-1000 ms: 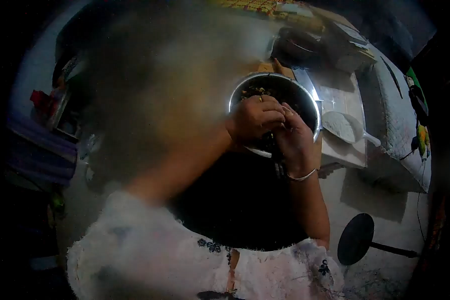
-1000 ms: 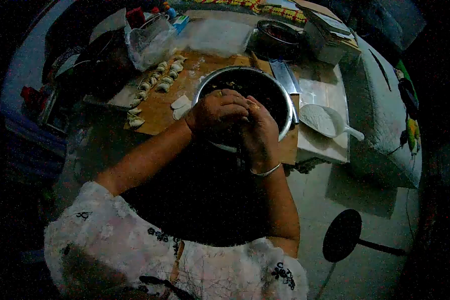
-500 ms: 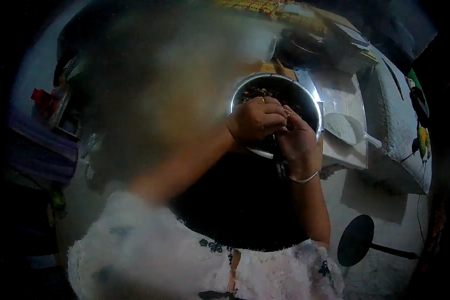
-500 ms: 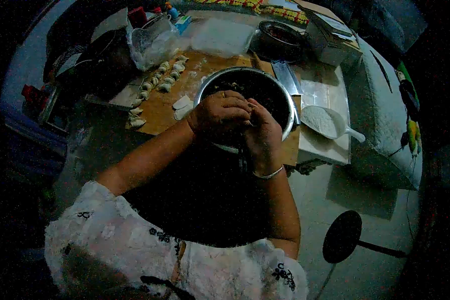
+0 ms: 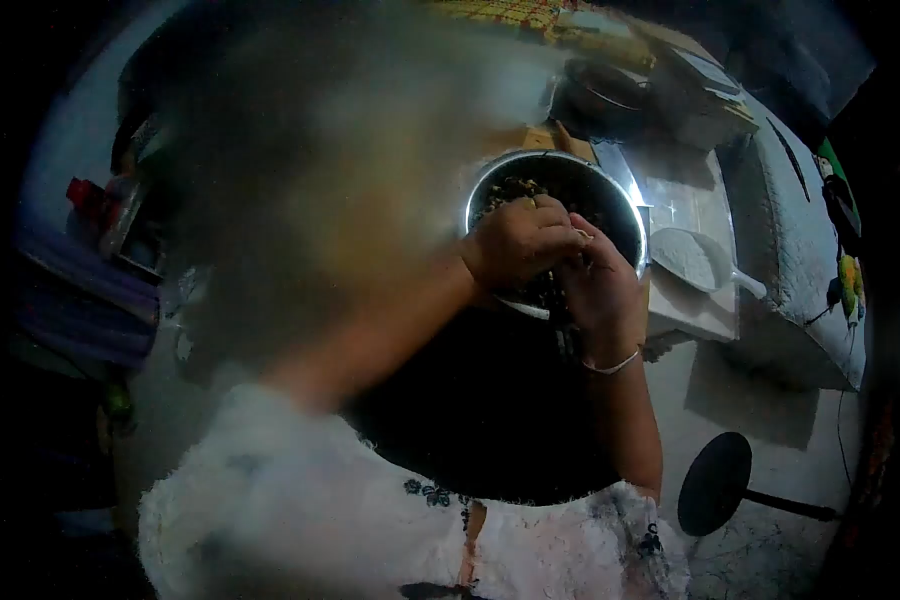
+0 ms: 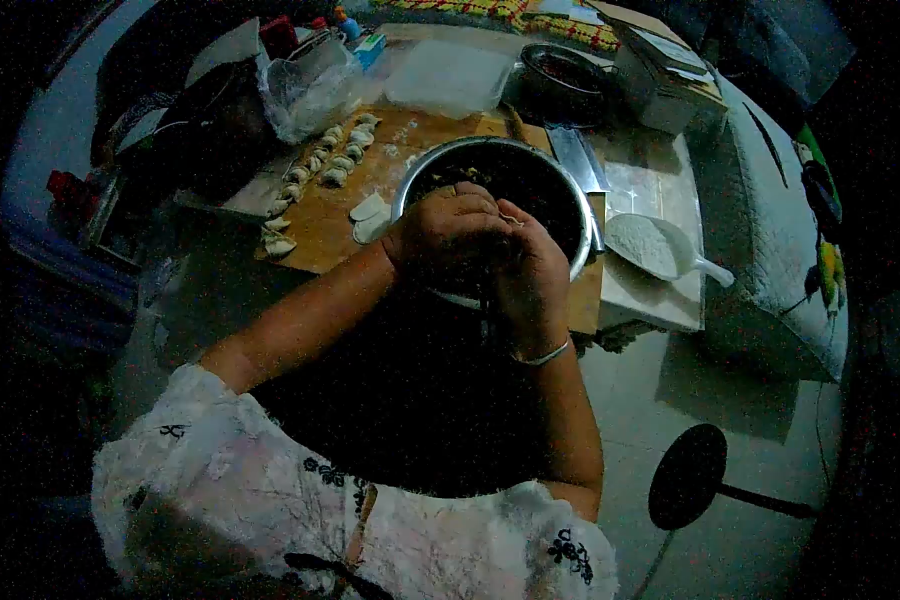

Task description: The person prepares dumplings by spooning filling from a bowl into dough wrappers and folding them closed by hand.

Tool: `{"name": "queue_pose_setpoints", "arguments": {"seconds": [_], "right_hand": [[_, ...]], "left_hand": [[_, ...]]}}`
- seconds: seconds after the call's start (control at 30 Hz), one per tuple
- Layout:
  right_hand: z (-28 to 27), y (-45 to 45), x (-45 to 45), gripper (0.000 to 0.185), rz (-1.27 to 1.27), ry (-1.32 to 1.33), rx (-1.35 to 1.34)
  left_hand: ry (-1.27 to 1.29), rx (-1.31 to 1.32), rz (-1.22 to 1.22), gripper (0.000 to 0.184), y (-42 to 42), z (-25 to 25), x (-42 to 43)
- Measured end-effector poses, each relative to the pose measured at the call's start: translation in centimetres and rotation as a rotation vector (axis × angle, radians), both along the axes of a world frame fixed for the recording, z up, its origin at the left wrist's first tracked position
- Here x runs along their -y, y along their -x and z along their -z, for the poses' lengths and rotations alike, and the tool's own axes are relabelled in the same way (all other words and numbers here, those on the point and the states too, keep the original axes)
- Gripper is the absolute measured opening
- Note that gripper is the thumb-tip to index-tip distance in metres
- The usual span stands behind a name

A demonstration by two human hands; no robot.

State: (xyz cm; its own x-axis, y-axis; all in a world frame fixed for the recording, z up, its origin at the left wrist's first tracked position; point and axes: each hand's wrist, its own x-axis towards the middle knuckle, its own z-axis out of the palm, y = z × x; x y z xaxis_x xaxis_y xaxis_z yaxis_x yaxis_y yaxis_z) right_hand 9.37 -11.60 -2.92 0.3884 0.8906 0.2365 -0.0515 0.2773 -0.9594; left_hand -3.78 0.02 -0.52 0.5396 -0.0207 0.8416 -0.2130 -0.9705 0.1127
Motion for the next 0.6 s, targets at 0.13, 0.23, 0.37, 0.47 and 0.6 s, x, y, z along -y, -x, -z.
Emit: {"name": "queue_pose_setpoints", "arguments": {"seconds": [0.13, 0.23, 0.37, 0.47, 0.6], "right_hand": [[-0.9, 0.2, 0.2, 0.041, -0.175, 0.044, -0.702], [0.0, -0.5, -0.2, 0.043, -0.188, 0.041, -0.681], [-0.4, -0.3, -0.1, 0.043, -0.227, 0.022, -0.787], [-0.2, -0.6, -0.2, 0.044, -0.233, 0.049, -0.836], [0.0, -1.0, -0.2, 0.039, -0.29, 0.035, -0.825]], "left_hand": [[-0.028, 0.028, 0.011, 0.012, 0.1, -0.3, 0.2], [0.008, 0.02, 0.034, 0.013, 0.1, 0.0, 0.0], [0.025, -0.037, 0.065, 0.014, 0.2, -0.2, 0.0], [0.016, -0.037, 0.096, 0.013, 0.0, -0.1, -0.1], [-0.024, -0.025, 0.097, 0.009, -0.2, -0.1, -0.1]]}}
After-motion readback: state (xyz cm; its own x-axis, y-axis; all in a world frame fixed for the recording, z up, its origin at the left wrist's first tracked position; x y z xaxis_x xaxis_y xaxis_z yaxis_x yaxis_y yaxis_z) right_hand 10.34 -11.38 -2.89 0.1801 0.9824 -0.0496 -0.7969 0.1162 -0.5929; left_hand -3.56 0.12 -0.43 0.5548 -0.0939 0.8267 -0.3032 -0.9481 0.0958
